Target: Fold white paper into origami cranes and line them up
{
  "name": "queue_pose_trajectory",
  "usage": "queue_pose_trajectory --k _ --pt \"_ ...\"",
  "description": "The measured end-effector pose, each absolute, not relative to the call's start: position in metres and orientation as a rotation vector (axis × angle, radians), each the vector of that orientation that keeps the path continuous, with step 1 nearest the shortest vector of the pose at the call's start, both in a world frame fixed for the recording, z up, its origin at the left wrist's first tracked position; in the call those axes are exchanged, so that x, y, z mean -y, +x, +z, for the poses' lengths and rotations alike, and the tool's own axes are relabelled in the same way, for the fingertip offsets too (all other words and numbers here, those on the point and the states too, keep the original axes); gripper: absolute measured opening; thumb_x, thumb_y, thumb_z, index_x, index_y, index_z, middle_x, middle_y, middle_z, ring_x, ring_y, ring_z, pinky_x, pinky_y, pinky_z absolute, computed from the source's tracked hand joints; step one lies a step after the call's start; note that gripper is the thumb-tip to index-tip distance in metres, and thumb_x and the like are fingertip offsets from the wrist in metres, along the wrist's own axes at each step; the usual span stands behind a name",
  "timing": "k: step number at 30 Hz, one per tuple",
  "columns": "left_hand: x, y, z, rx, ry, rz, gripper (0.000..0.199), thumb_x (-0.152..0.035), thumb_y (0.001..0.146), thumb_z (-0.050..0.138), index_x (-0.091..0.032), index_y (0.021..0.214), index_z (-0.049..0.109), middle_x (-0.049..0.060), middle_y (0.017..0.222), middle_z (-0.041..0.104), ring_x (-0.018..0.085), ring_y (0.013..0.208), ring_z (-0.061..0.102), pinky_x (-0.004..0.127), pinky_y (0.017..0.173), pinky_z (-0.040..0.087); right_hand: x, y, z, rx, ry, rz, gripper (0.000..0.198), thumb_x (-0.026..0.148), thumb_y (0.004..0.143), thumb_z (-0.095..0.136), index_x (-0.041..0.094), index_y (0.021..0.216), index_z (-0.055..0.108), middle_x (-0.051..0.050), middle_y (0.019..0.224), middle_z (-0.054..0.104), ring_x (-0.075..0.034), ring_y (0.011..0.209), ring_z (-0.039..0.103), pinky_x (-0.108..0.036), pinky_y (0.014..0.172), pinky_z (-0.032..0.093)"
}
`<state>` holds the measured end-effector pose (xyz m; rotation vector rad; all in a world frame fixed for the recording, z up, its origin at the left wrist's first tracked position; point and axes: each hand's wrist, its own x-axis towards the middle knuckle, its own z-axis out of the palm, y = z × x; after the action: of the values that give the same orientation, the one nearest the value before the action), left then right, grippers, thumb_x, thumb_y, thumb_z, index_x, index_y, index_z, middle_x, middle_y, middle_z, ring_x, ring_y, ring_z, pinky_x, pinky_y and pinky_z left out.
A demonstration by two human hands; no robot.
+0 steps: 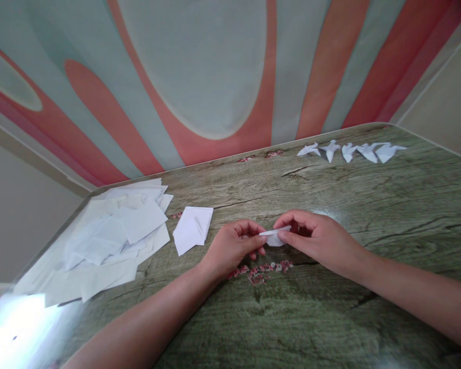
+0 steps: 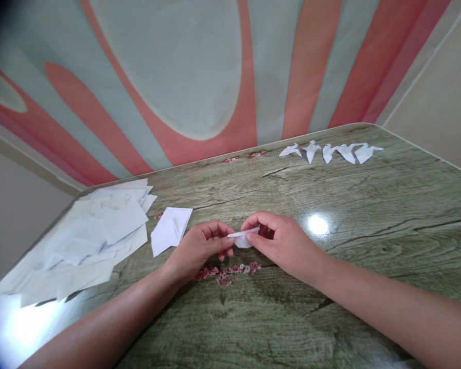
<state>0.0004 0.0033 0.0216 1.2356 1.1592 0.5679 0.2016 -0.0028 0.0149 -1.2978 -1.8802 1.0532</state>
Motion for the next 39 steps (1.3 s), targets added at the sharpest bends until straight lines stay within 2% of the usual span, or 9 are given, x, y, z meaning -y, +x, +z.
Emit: queue_pose_trajectory --k 3,6,11,16,24,32,39 --pt "-0.001 0.002 0.022 -1.173 1.267 0.574 0.023 -0.034 0.077 0.067 -0.014 0.087 0.062 0.000 0.064 0.064 0.006 0.051 0.052 0.017 0.049 0.038 0.003 0.201 0.010 1.977 -1.181 0.777 0.009 0.022 0.079 0.064 0.023 0.088 0.065 -0.001 0.088 0.064 -0.016 0.082 0.057 -0.030 0.073 0.046" --pt "0.001 0.005 0.021 -1.181 1.299 0.562 0.024 -0.036 0.077 0.067 -0.014 0.087 0.063 0.000 0.063 0.063 0.007 0.051 0.052 0.017 0.049 0.038 0.004 0.201 0.006 2.031 -1.037 0.568 0.009 0.018 0.080 0.065 0.021 0.088 0.064 -0.003 0.094 0.063 -0.018 0.095 0.055 -0.035 0.085 0.044" --pt "0.002 0.006 0.017 -1.163 1.294 0.642 0.023 -0.032 0.075 0.070 -0.014 0.088 0.064 0.000 0.071 0.064 0.008 0.057 0.056 0.019 0.055 0.043 0.006 0.200 0.007 2.079 -0.986 0.444 0.002 0.019 0.084 0.062 0.019 0.086 0.063 -0.004 0.087 0.065 -0.018 0.087 0.056 -0.033 0.079 0.045" --pt "0.003 0.008 0.021 -1.222 1.386 0.644 0.017 -0.030 0.078 0.066 -0.013 0.079 0.063 0.000 0.063 0.062 0.008 0.055 0.055 0.019 0.054 0.042 0.006 0.201 0.008 2.120 -1.019 0.379 0.006 0.022 0.087 0.059 0.019 0.084 0.063 -0.004 0.083 0.066 -0.018 0.081 0.057 -0.034 0.076 0.044" --pt "0.015 0.013 0.037 -1.358 2.006 0.711 0.009 -0.016 0.076 0.059 -0.016 0.070 0.065 0.001 0.066 0.064 0.011 0.061 0.056 0.022 0.060 0.042 0.014 0.199 0.018 2.216 -0.913 0.160 0.010 0.019 0.088 0.056 0.018 0.086 0.066 -0.007 0.089 0.067 -0.021 0.085 0.058 -0.037 0.077 0.044" --pt "0.018 0.013 0.037 -1.324 2.195 0.683 0.011 -0.012 0.076 0.056 -0.016 0.069 0.064 0.001 0.065 0.065 0.012 0.062 0.058 0.023 0.060 0.042 0.021 0.199 0.023 2.311 -0.876 0.050 0.014 0.018 0.088 0.054 0.018 0.083 0.068 -0.007 0.082 0.068 -0.021 0.078 0.058 -0.038 0.071 0.042" --pt "0.017 0.009 0.035 -1.295 2.238 0.716 0.012 -0.015 0.083 0.054 -0.016 0.075 0.064 0.002 0.069 0.065 0.012 0.064 0.059 0.024 0.063 0.043 0.016 0.200 0.021 2.303 -0.834 0.074 0.015 0.017 0.089 0.053 0.017 0.086 0.068 -0.007 0.087 0.069 -0.020 0.081 0.059 -0.036 0.072 0.044"
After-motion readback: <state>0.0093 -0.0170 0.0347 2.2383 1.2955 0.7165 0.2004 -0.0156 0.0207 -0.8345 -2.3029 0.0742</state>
